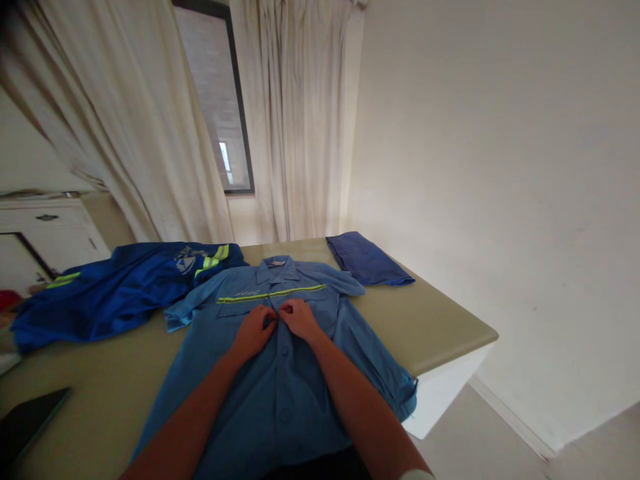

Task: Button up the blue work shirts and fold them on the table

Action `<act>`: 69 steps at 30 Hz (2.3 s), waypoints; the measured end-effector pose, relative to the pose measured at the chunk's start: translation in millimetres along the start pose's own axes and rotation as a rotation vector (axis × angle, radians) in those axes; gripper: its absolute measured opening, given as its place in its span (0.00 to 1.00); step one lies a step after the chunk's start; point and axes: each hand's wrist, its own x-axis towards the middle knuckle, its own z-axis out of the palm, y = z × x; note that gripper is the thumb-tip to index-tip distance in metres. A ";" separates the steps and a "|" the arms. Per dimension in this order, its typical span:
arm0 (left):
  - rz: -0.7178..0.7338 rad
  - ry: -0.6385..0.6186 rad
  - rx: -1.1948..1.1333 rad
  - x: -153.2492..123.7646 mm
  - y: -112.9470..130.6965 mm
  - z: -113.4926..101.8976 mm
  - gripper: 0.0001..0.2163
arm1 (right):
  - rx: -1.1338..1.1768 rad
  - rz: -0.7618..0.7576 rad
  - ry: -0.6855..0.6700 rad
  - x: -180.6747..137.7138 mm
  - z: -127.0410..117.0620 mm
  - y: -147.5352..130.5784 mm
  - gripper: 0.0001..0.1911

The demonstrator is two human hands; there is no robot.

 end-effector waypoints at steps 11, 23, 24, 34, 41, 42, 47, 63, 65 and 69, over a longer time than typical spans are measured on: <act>-0.041 0.026 0.041 -2.6 15.3 -10.6 0.04 | -0.011 -0.079 0.003 -5.3 -7.5 -13.1 0.09; -0.009 0.092 -0.012 -1.9 11.8 -11.2 0.04 | -0.115 0.043 0.161 -1.3 -4.4 -11.4 0.04; -0.002 0.084 -0.011 -2.0 11.7 -11.2 0.04 | -0.100 0.041 0.167 -1.0 -5.0 -12.3 0.05; 0.046 0.026 0.016 -1.9 12.3 -11.0 0.06 | -0.121 -0.070 0.112 -4.9 -3.5 -11.6 0.05; 0.031 0.058 0.001 -2.2 13.7 -10.1 0.07 | -0.109 -0.073 0.033 -5.5 -3.7 -10.4 0.06; 0.029 0.056 0.002 -2.4 13.6 -10.4 0.07 | -0.104 -0.083 0.025 -5.4 -4.0 -10.3 0.06; 0.015 0.022 0.013 -3.1 12.5 -9.0 0.07 | -0.091 -0.082 0.041 -4.2 -4.2 -9.7 0.10; -0.069 0.087 -0.329 -0.5 9.1 -8.8 0.04 | -0.075 -0.153 -0.027 -4.5 -4.0 -3.1 0.10; -0.083 0.121 -0.387 0.0 9.7 -7.8 0.08 | -0.140 -0.175 -0.016 -5.3 -5.2 -6.0 0.08; -0.134 0.131 -0.405 2.2 6.3 -4.1 0.07 | -0.223 -0.176 -0.006 -6.8 -6.3 -10.7 0.07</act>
